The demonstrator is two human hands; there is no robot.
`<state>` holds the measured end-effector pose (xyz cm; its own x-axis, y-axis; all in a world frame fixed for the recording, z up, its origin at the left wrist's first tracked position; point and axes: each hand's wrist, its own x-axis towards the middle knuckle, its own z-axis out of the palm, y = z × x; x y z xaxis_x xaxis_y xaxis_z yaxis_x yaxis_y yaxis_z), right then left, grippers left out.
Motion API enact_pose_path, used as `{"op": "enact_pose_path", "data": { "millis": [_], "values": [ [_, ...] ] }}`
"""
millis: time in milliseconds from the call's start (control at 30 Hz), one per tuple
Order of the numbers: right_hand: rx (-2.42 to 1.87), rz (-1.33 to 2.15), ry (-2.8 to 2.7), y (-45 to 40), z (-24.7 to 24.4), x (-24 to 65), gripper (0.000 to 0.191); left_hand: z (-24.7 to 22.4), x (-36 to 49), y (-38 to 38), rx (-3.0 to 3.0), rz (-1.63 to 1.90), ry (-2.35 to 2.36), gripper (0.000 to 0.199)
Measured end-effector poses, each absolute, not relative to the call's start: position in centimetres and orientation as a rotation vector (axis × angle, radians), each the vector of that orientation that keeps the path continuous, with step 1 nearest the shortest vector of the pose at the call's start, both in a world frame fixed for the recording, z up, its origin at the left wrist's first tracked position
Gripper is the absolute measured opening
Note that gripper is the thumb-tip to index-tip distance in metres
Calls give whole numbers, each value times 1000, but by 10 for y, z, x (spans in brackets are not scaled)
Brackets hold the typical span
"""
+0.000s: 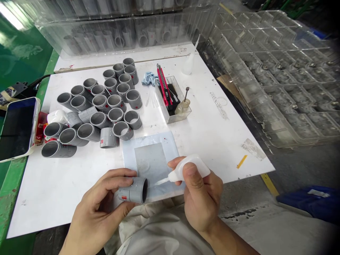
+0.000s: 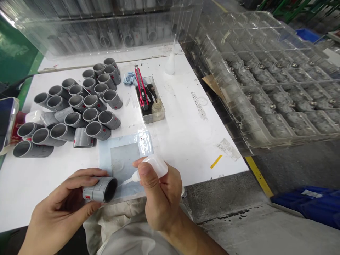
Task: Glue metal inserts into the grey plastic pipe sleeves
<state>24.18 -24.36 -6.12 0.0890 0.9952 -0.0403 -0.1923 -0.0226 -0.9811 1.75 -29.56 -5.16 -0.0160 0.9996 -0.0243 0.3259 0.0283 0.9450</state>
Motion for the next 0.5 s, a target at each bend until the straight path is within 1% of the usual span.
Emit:
{"op": "enact_pose_path", "data": {
  "millis": [233, 500],
  "values": [
    [-1140, 1219, -972, -241, -58, 240, 32, -53, 19, -298, 1413, 1045, 1486, 37],
    [-1160, 1173, -923, -238, -55, 236, 38, -53, 13, -297, 1463, 1018, 1452, 38]
  ]
}}
